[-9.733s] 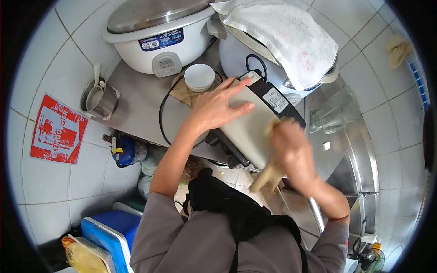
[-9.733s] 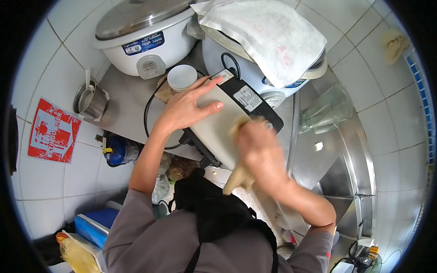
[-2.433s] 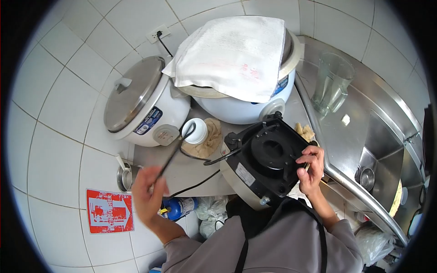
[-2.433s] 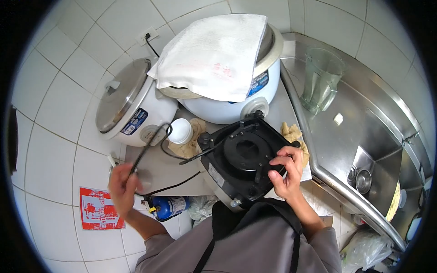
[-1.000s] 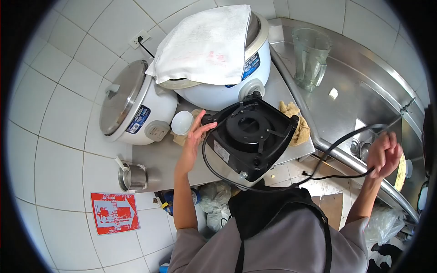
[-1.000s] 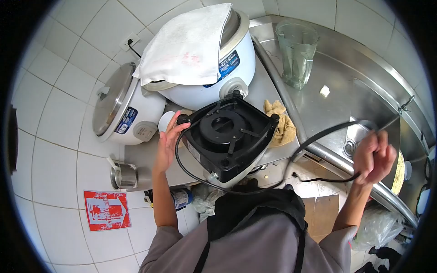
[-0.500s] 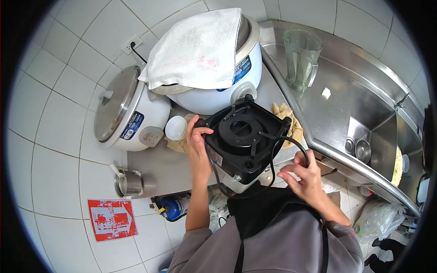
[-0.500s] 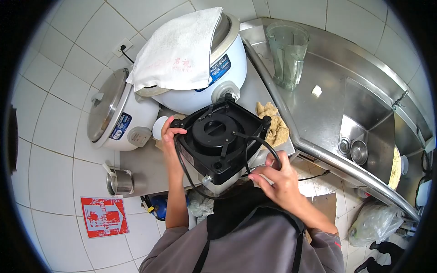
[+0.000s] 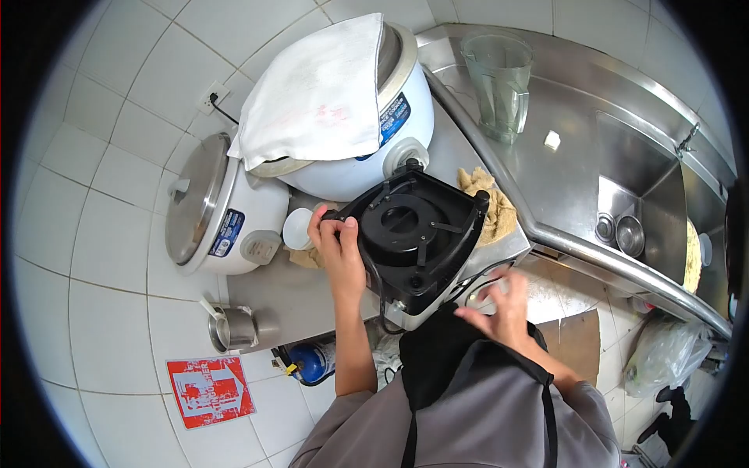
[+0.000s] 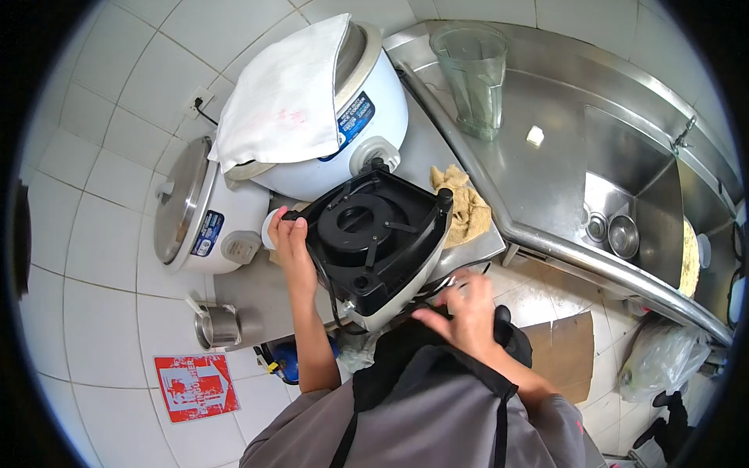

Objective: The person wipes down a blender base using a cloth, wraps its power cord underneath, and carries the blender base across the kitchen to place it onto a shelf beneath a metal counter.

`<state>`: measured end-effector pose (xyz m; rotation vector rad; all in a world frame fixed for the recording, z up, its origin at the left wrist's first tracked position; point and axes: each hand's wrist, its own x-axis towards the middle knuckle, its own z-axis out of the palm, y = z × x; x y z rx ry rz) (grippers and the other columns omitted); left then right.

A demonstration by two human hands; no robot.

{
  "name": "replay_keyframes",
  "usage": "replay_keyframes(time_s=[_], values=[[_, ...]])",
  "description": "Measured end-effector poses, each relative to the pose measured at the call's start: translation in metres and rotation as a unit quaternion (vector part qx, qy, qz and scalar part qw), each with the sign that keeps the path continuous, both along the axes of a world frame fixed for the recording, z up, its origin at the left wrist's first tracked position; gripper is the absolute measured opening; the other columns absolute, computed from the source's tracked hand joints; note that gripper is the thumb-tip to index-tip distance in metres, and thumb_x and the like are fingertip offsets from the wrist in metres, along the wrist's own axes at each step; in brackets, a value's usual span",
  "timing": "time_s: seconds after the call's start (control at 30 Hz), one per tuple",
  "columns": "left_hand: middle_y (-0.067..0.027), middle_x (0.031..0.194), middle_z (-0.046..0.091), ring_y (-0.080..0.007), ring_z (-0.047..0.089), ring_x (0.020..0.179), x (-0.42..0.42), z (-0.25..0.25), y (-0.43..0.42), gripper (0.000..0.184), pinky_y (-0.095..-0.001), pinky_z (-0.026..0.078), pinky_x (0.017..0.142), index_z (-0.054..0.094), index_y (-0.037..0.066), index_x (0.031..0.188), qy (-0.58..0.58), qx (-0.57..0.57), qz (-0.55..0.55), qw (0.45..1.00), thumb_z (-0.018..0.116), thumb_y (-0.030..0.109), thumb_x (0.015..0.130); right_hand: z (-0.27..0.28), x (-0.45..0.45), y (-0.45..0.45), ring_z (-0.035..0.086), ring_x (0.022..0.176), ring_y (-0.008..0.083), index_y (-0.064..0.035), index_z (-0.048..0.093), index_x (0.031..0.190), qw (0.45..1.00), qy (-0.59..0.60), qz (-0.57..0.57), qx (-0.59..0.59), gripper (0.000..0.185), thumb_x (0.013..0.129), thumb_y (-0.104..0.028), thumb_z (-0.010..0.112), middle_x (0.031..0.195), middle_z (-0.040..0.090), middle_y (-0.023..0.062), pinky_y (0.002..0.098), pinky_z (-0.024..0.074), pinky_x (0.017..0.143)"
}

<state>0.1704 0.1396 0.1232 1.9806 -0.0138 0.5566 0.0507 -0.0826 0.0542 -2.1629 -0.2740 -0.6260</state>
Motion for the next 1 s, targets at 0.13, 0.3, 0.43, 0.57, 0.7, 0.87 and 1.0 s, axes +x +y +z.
replay_keyframes(time_s=[0.13,0.3,0.43,0.57,0.7,0.87,1.0], values=[[-0.0171,0.126,0.035,-0.0253,0.04,0.108,-0.005,0.008,-0.005,0.026,-0.0343,0.032,0.09,0.047,0.0,0.081,0.009,0.031,0.014,0.999,0.051,0.025,0.089,0.007,0.008,0.056,0.045,0.044,0.0141,-0.0139,0.048,0.054,0.973,-0.189,0.129,-0.03,0.04,0.063,-0.038,0.079,0.05,0.042,-0.0021,0.0237,0.033,0.045],[-0.0168,0.125,0.035,-0.0252,0.04,0.108,-0.002,0.009,-0.004,0.026,-0.0345,0.032,0.089,0.048,0.0,0.082,0.007,0.051,0.02,0.998,0.051,0.025,0.09,0.026,0.015,0.082,0.043,0.042,0.0116,-0.0138,0.043,0.055,0.981,-0.183,0.059,-0.036,0.042,0.069,-0.042,0.071,0.046,0.04,-0.0032,0.024,0.0308,0.043],[-0.0166,0.125,0.035,-0.0244,0.041,0.107,0.002,0.002,-0.001,0.027,-0.0339,0.032,0.089,0.048,0.0,0.082,-0.001,0.026,0.013,1.0,0.048,0.026,0.091,0.023,0.007,0.086,0.046,0.053,0.0101,-0.0153,0.052,0.063,0.981,-0.17,0.029,-0.089,0.026,0.071,-0.033,0.068,0.053,0.047,-0.0058,0.0243,0.0316,0.049],[-0.0163,0.125,0.035,-0.0238,0.043,0.102,-0.003,0.011,-0.006,0.032,-0.0328,0.033,0.088,0.048,-0.001,0.083,0.02,0.021,0.023,0.999,0.045,0.029,0.093,0.009,0.011,0.089,0.042,0.068,0.0092,-0.024,0.066,0.094,0.935,-0.335,0.052,-0.101,0.03,0.064,-0.021,0.066,0.078,0.047,-0.0071,0.0228,0.0327,0.063],[-0.0162,0.126,0.034,-0.0236,0.044,0.099,-0.004,0.012,-0.009,0.033,-0.0337,0.034,0.087,0.047,-0.001,0.086,0.019,0.034,0.02,0.999,0.044,0.031,0.093,-0.011,0.013,0.103,0.041,0.084,0.0074,-0.0279,0.06,0.107,0.929,-0.315,-0.032,-0.192,0.036,0.072,-0.022,0.055,0.092,0.047,-0.0074,0.0226,0.0286,0.074],[-0.0172,0.128,0.032,-0.0244,0.043,0.102,-0.003,0.013,-0.007,0.034,-0.0354,0.032,0.091,0.046,-0.002,0.087,0.029,0.032,0.002,0.999,0.045,0.032,0.093,0.005,0.007,0.123,0.042,0.087,0.0101,-0.0146,0.059,0.11,0.919,-0.224,-0.003,-0.324,0.036,0.075,-0.02,0.051,0.098,0.049,-0.004,0.0231,0.0288,0.073],[-0.0197,0.129,0.029,-0.0262,0.039,0.108,0.001,0.009,0.004,0.036,-0.0364,0.03,0.093,0.046,-0.002,0.087,0.041,0.075,-0.024,0.996,0.045,0.033,0.093,0.031,0.001,0.132,0.048,0.076,0.0176,0.0007,0.062,0.091,0.886,-0.136,0.057,-0.439,0.03,0.073,-0.022,0.053,0.074,0.056,0.0052,0.0266,0.0315,0.071]])
